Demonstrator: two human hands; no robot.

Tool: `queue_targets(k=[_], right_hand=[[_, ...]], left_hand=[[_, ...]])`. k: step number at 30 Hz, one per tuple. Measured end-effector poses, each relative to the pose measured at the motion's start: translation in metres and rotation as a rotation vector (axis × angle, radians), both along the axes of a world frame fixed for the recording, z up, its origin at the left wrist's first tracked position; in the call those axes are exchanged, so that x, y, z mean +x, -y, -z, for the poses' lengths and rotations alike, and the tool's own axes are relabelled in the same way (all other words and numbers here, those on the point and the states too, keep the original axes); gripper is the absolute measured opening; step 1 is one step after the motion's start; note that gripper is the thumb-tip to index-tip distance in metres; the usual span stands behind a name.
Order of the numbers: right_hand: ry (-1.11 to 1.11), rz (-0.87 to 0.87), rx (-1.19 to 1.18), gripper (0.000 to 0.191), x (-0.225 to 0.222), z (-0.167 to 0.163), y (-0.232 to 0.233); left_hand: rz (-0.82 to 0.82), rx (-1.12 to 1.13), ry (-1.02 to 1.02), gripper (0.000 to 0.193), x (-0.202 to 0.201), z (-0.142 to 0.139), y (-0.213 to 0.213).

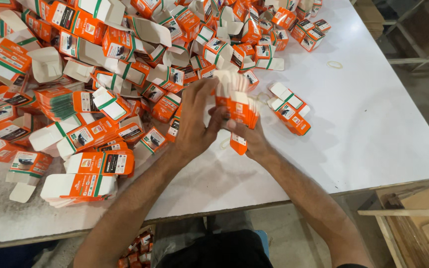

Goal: The person picks flat folded cardboard boxes one at a time from a large pile on the table, unfolds and presses open each box's sides and bottom by hand, and sets the opened box back onto the table. The person repeats this folding cycle continuously throughout the clip.

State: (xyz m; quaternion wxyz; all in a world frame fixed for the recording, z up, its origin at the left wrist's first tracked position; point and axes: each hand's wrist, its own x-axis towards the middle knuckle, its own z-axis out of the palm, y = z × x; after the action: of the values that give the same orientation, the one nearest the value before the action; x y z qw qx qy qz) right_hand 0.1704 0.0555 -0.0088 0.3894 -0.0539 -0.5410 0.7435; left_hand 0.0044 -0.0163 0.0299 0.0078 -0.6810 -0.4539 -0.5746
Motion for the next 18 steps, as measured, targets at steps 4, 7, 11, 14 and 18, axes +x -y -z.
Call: queue_targets(k=[4, 7, 11, 14, 18], right_hand=[[-0.001, -0.085, -0.087, 0.06, 0.0, 0.005, 0.001], [-0.011, -0.136, -0.241, 0.061, -0.002, -0.001, -0.005], [-0.026, -0.175, -0.386, 0.059, 0.001, -0.007, -0.008], [0.027, -0.045, -0.217, 0.051, 0.0, -0.007, -0.002], [0.084, 0.189, 0.012, 0.048, -0.002, -0.007, 0.002]], left_hand=[[-0.038, 0.025, -0.086, 0.035, -0.006, 0.014, -0.009], [0.133, -0.051, 0.061, 0.019, -0.009, 0.017, -0.008], [0.285, -0.172, 0.422, 0.019, -0.004, 0.016, 0.0], [0.435, -0.329, 0.516, 0.042, 0.002, 0.008, 0.007], [0.076, 0.023, 0.118, 0.042, 0.004, 0.007, 0.006]])
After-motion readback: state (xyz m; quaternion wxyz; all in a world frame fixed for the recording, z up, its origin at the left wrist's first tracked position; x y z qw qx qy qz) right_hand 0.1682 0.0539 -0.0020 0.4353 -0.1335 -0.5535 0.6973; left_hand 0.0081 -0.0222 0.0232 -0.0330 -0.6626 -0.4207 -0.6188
